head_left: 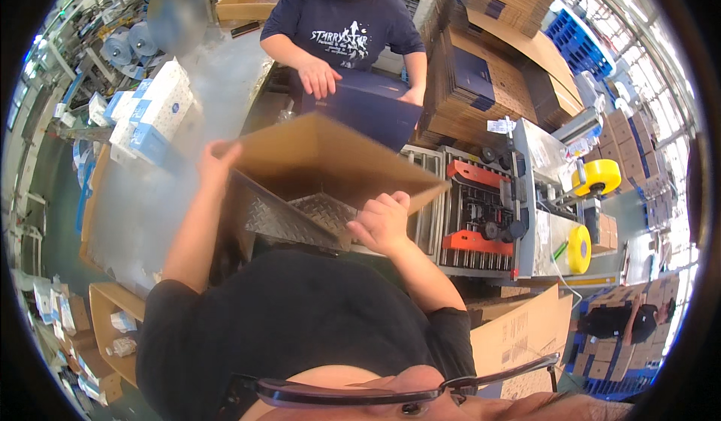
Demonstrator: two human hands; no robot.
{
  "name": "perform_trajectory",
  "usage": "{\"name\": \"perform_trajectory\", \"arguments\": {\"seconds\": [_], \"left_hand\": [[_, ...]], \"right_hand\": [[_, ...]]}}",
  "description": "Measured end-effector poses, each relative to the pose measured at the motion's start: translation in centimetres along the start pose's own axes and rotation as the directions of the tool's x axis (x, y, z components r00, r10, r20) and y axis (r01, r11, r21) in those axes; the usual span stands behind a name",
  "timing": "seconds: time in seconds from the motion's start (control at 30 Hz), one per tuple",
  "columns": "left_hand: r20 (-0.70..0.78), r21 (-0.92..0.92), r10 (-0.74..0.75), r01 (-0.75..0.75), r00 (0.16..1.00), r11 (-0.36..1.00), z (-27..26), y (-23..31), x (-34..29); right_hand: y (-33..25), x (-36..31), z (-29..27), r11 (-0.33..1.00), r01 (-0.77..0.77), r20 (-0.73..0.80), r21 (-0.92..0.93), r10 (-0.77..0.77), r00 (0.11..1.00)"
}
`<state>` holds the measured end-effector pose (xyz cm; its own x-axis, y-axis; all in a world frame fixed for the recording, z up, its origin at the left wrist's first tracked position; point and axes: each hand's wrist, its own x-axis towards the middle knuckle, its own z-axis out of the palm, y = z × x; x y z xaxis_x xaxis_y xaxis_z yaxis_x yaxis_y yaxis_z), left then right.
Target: The person packs wrapped products into cardboard boxes by hand, folds cardboard boxes, and moves the filled boxes onto a roller conveyor.
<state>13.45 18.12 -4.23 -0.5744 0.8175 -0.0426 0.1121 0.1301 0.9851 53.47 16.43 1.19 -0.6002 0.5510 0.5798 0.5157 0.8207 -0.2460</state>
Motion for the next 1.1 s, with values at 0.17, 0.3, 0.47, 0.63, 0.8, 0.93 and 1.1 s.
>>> {"name": "perform_trajectory", "arguments": {"seconds": [0.17, 0.3, 0.47, 0.63, 0.8, 0.93, 1.1], "left_hand": [[0.886, 0.366, 0.027, -0.732, 0.464, 0.575, 2.1, 8.1, -10.8], [0.958, 0.179, -0.278, -0.906, 0.072, 0.384, 7.7, 6.7, -13.4], [0.922, 0.302, -0.382, -0.743, 0.067, 0.598, 12.8, 5.8, -8.5], [0.788, 0.263, 0.525, -0.947, 0.320, 0.182, 11.1, -2.6, -12.1], [0.784, 0.540, 0.204, -0.806, 0.586, 0.242, 9.2, -4.2, -11.9], [0.716, 0.632, 0.090, -0.697, 0.693, 0.338, 3.6, -5.7, -5.2], [0.305, 0.451, -0.155, 0.001, 0.940, 0.892, -4.7, -10.9, 4.6]], "right_hand": [[2.4, -3.5, 5.9, 0.955, 0.189, 0.411, 0.228, -0.271, 0.871], [4.5, -7.7, 12.4, 0.937, 0.210, 0.444, 0.279, -0.320, 0.837], [9.9, -1.4, 1.7, 0.907, -0.141, -0.088, -0.396, 0.115, 0.989], [8.8, -7.8, 0.8, 0.934, -0.210, 0.314, -0.288, 0.299, 0.901], [9.3, -10.2, 3.8, 0.955, -0.297, 0.416, -0.023, 0.279, 0.865], [13.2, -11.9, 13.9, 0.584, -0.758, 0.004, 0.291, 0.791, 0.611], [13.2, -21.2, 25.9, 0.022, -0.953, 0.510, 0.303, 0.840, 0.182]]}}
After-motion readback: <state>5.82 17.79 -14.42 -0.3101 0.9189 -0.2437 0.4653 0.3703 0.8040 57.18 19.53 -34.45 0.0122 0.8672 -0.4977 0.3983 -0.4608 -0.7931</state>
